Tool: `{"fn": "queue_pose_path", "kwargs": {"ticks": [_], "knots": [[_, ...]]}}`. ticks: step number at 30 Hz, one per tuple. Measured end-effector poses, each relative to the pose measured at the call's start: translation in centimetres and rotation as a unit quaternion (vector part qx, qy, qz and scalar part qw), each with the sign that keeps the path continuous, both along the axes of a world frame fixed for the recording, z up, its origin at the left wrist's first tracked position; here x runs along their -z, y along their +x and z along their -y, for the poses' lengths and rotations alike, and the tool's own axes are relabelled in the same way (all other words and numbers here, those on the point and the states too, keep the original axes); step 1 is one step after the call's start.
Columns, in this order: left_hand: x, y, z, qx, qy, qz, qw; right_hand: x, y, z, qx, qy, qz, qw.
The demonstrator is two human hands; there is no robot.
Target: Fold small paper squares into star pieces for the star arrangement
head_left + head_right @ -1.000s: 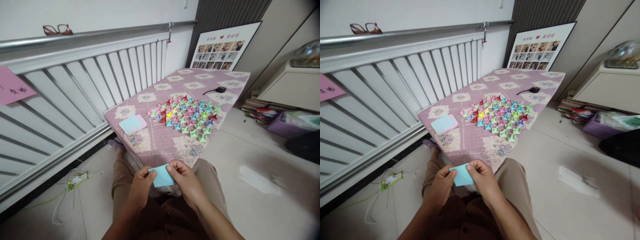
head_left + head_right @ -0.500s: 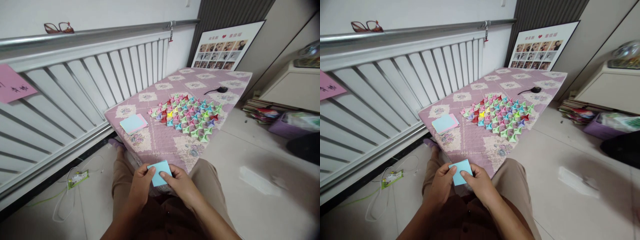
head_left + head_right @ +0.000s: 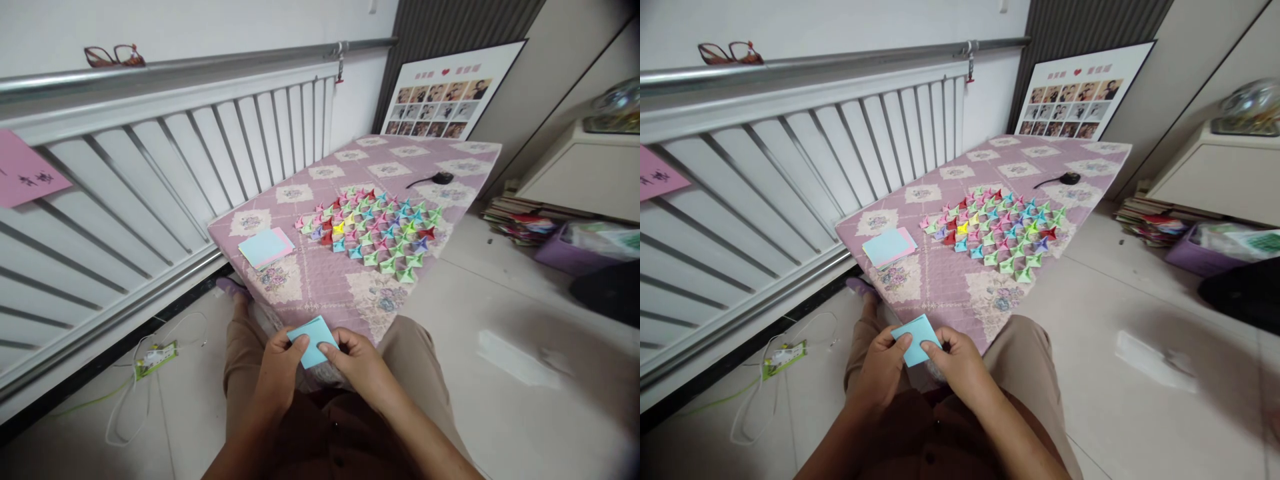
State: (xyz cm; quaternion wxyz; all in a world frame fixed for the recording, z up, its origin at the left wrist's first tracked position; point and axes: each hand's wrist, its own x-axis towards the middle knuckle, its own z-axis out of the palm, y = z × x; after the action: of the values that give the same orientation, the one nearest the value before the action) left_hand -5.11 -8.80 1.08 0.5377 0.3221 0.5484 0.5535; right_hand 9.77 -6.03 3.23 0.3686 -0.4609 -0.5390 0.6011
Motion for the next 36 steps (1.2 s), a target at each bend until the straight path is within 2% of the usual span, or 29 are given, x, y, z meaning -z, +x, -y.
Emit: {"fn": "queue_pose_path", "kwargs": {"ticks": [10, 15, 21, 28, 36], "knots": [[-0.1, 0.3, 0.0, -0.037, -0.004, 0.138, 0.99, -0.1, 0.1, 0.2, 0.023, -0.038, -0.044, 0.998], [0.1, 0.3, -0.1, -0.066, -0.011, 0.121, 0.99, 0.3, 0.1, 0.2, 0.042, -0.055, -0.034, 0.997], [0.3, 0.7, -0.1, -0.098, -0.03, 0.079, 0.992, 0.1, 0.0, 0.2, 0.076, -0.005, -0.03, 0.997], [0.2, 0.7, -0.3, -0.075, -0.014, 0.119, 0.99, 0.2, 0.3, 0.3, 0.067, -0.023, -0.021, 0.997], [0.0, 0.9, -0.4, -0.087, 0.001, 0.124, 0.989, 0.1, 0.1, 0.3, 0.07, 0.028, 0.016, 0.997]]}}
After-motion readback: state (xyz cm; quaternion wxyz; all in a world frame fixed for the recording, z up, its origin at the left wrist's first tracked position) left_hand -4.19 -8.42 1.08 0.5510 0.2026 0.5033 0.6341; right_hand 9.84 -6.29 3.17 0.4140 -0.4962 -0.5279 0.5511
